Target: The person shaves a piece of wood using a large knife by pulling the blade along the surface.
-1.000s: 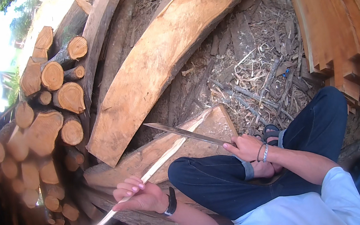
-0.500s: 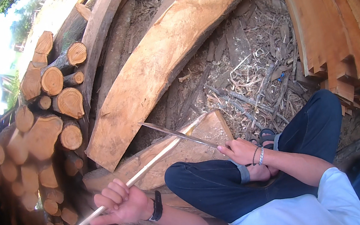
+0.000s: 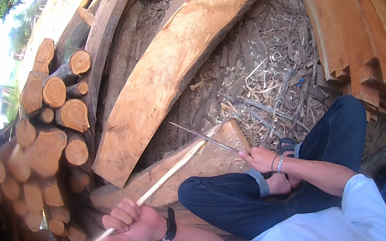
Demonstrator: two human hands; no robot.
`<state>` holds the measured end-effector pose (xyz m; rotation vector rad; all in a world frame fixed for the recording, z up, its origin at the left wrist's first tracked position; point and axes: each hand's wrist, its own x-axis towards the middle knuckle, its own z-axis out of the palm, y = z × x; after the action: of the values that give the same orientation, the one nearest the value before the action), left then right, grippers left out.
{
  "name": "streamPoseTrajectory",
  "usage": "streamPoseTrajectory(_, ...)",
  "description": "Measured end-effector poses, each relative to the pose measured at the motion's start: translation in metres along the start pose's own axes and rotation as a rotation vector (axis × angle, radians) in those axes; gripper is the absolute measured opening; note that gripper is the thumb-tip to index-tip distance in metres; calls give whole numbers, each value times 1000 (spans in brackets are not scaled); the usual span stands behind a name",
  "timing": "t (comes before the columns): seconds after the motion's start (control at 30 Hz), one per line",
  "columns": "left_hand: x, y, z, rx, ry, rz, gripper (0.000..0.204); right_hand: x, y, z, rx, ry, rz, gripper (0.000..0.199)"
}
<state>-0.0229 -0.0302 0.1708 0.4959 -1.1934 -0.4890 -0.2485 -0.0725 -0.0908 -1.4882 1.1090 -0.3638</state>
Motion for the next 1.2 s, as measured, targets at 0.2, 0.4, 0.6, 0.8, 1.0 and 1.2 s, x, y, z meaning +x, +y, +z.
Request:
streamPoseTrajectory(0.2, -11, 5, 0, 46, 23, 36, 60, -21, -30, 5, -66, 20, -164, 70)
streamPoseTrajectory(0.4, -16, 6, 2, 32, 11, 35, 61, 0, -7, -7, -88, -65, 0, 67)
streamPoseTrajectory(0.6, -16, 8, -2, -3, 42, 38, 61, -23, -29, 11, -75, 11, -203, 68)
streamPoseTrajectory(0.8, -18, 9, -2, 15, 25, 47, 60, 3, -6, -9, -99, -81, 42, 68)
streamPoseTrajectory(1.0, -21, 11, -3, -4, -16, 37, 60, -28, -51, -2, -62, -95, -143, 64)
streamPoseTrajectory(1.2, -22, 11, -7, -13, -82, 20, 59, 11, 0, -4, -135, -60, 77, 70)
